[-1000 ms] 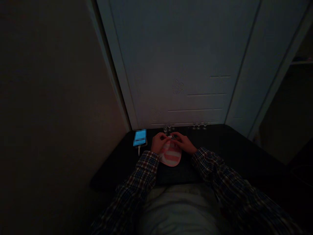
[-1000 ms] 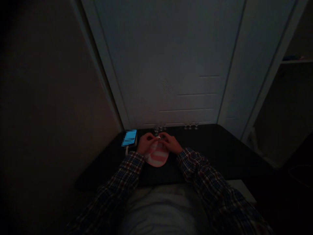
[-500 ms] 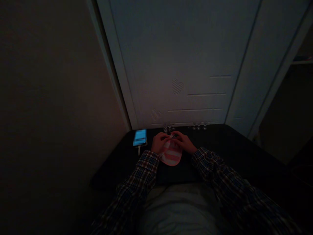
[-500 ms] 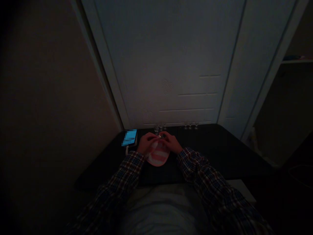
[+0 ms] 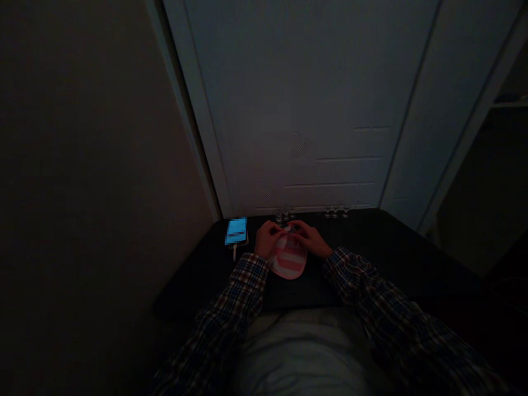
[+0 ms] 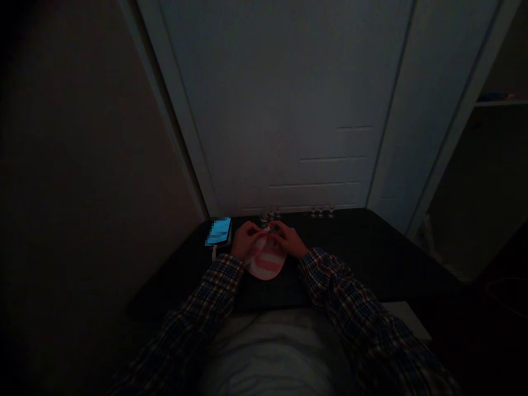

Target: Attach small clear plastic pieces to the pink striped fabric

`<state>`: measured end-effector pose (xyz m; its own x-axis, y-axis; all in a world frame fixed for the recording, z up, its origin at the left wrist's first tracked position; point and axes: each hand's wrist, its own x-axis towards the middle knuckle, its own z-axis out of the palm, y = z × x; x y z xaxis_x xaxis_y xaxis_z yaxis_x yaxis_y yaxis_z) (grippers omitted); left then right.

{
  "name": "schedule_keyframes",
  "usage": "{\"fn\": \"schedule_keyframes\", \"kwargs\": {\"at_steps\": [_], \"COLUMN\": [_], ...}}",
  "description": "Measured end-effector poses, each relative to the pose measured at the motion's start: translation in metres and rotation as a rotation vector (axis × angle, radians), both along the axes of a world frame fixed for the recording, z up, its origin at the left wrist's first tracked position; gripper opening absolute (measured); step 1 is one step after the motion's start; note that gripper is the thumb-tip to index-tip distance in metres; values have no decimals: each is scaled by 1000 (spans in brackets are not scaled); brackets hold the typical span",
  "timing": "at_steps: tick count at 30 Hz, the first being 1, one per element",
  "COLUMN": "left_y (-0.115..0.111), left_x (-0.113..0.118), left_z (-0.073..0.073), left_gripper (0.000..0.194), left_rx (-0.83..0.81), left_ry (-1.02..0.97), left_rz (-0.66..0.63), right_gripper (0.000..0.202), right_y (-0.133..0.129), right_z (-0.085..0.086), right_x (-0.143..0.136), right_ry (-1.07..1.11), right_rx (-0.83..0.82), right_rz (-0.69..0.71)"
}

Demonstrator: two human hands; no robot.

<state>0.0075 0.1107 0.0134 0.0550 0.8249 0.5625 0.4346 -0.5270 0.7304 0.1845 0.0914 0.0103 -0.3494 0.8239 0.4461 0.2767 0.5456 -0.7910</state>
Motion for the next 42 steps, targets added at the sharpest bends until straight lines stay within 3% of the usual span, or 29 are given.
{"fn": "schedule_keyframes", "kwargs": {"at_steps": [5,13,21,42], "left_y": [-2,-5,-2,-1], "left_x": [1,3,1,1], "left_z": [1,0,0,-2], "left_gripper": [14,10,7,17], "left_rx": [16,111,135,118], "left_ry": [-9,71,120,15], "left_rz": [8,-132,-61,43], "right_gripper": [41,39,39,39], "right_y": [0,2,1,2], "right_z": [-1,-2,-2,-2], "right_x": [0,0,0,0], "right_ry": [-7,0,-9,32], "right_rx": [-25,9,19,-16], "right_rz": [-1,-2,18,10]}}
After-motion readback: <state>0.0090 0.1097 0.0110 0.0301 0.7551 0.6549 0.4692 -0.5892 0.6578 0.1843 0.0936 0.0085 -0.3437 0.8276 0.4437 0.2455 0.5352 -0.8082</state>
